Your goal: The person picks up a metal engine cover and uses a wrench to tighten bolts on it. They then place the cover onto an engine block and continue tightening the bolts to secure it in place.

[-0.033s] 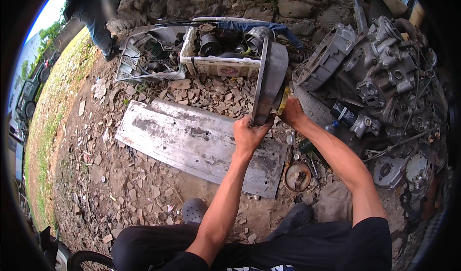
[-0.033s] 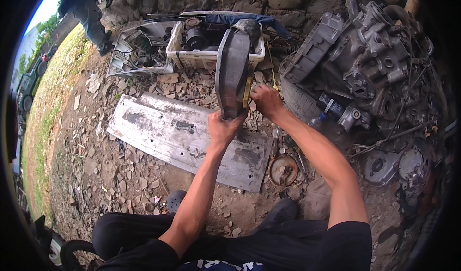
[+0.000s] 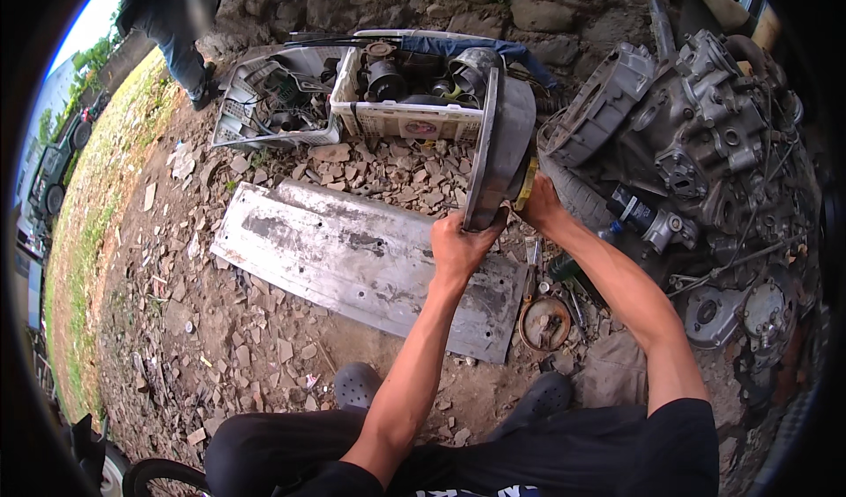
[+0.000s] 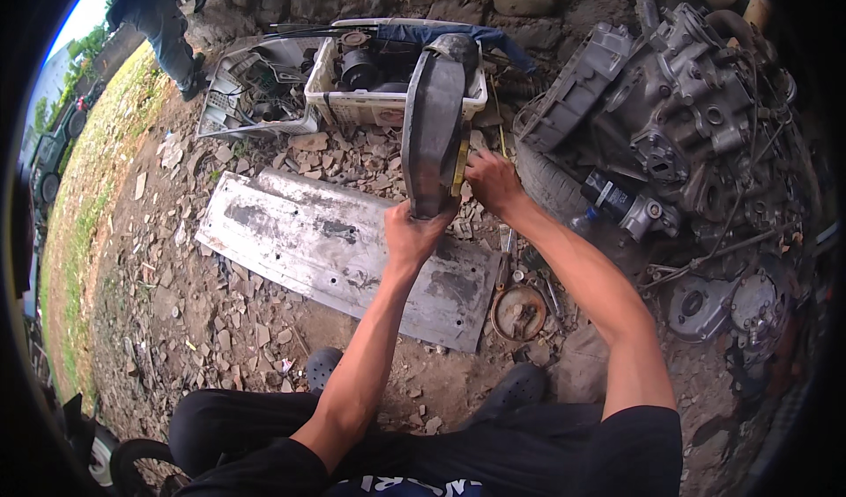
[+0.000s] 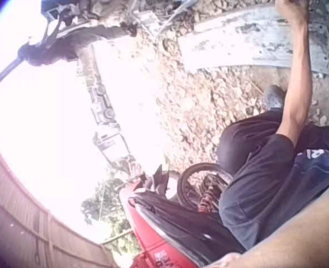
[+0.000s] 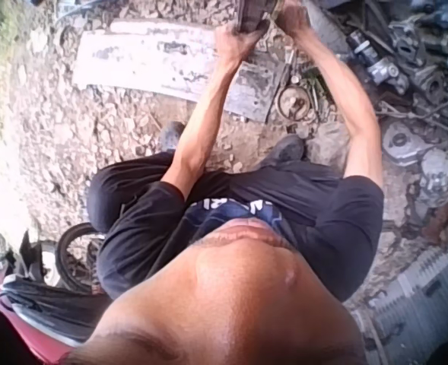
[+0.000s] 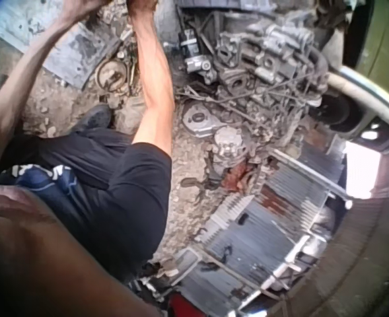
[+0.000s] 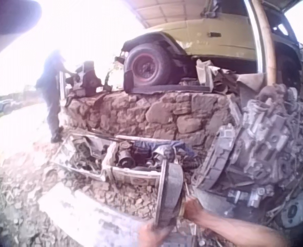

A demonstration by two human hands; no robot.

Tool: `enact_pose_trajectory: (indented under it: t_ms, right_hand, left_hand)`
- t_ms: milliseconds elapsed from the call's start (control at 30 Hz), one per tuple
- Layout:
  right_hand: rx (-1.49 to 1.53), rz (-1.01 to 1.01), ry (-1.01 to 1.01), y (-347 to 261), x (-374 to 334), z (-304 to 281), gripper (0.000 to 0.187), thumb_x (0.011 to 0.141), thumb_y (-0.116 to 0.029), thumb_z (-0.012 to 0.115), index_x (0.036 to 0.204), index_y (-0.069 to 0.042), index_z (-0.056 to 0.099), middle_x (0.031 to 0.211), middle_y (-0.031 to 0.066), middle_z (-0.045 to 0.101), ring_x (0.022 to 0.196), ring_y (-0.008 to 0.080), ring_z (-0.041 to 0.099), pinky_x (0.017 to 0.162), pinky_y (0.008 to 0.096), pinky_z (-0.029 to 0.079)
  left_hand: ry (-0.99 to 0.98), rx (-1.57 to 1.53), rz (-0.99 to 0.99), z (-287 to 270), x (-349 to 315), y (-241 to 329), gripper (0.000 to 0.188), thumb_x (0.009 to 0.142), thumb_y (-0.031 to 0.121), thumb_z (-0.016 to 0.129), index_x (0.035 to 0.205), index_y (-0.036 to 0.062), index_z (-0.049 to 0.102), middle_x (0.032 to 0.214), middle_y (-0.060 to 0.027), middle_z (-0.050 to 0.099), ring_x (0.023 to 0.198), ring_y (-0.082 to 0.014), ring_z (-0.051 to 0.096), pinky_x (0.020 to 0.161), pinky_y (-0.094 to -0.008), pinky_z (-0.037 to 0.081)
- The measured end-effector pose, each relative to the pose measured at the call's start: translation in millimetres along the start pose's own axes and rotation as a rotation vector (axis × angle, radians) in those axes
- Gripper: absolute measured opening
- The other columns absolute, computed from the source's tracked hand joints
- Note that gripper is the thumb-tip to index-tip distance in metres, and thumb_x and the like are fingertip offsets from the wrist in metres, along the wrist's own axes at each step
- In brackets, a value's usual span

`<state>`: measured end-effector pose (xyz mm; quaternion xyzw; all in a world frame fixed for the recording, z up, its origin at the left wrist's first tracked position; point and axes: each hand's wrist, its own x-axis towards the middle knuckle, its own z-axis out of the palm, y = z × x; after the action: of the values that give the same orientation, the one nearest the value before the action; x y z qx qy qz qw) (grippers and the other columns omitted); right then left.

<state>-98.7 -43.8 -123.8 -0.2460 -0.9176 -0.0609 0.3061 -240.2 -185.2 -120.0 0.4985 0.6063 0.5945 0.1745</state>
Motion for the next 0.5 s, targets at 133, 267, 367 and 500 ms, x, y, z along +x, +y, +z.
enact_pose_trajectory:
  t_ms: [133,267,367,500]
  right_hand:
    - [0.04,0.007,-0.032,27,-18,-9,0.023,0.082,-0.017,0.066,0.101,-0.005,0.063,0.099,0.0093,0.064,0.097,0.0296,0.063,0.084,0.0453,0.051]
    - [0.343,0.163,-0.186,30,-39,-9,0.033,0.089,-0.024,0.059,0.116,-0.005,0.055,0.114,0.0098,0.059,0.108,0.0275,0.058,0.093,0.0436,0.047]
    - [0.578,0.271,-0.3,26,-49,-14,0.041,0.094,-0.029,0.055,0.128,-0.006,0.049,0.125,0.0101,0.055,0.117,0.0259,0.054,0.1,0.0422,0.045]
    - [0.686,0.362,-0.454,26,-59,-27,0.052,0.101,-0.036,0.048,0.143,-0.006,0.041,0.14,0.0106,0.05,0.128,0.0237,0.049,0.109,0.0405,0.041]
  left_hand:
    - [0.074,0.184,0.008,19,-14,27,0.04,0.071,0.036,0.083,0.098,0.0073,0.074,0.084,-0.0163,0.072,0.074,-0.0348,0.07,0.065,-0.0418,0.054]
    - [0.042,0.281,-0.088,26,-27,29,0.053,0.069,0.041,0.084,0.104,0.006,0.067,0.094,-0.0152,0.073,0.081,-0.0359,0.071,0.067,-0.0447,0.055]
    - [0.009,0.269,-0.199,29,-34,29,0.067,0.064,0.045,0.086,0.108,0.0035,0.057,0.094,-0.0174,0.071,0.084,-0.0389,0.07,0.07,-0.047,0.055]
    - [0.002,0.204,-0.181,42,-43,25,0.071,0.064,0.043,0.089,0.111,0.0037,0.053,0.09,-0.0153,0.07,0.082,-0.0359,0.07,0.071,-0.045,0.054]
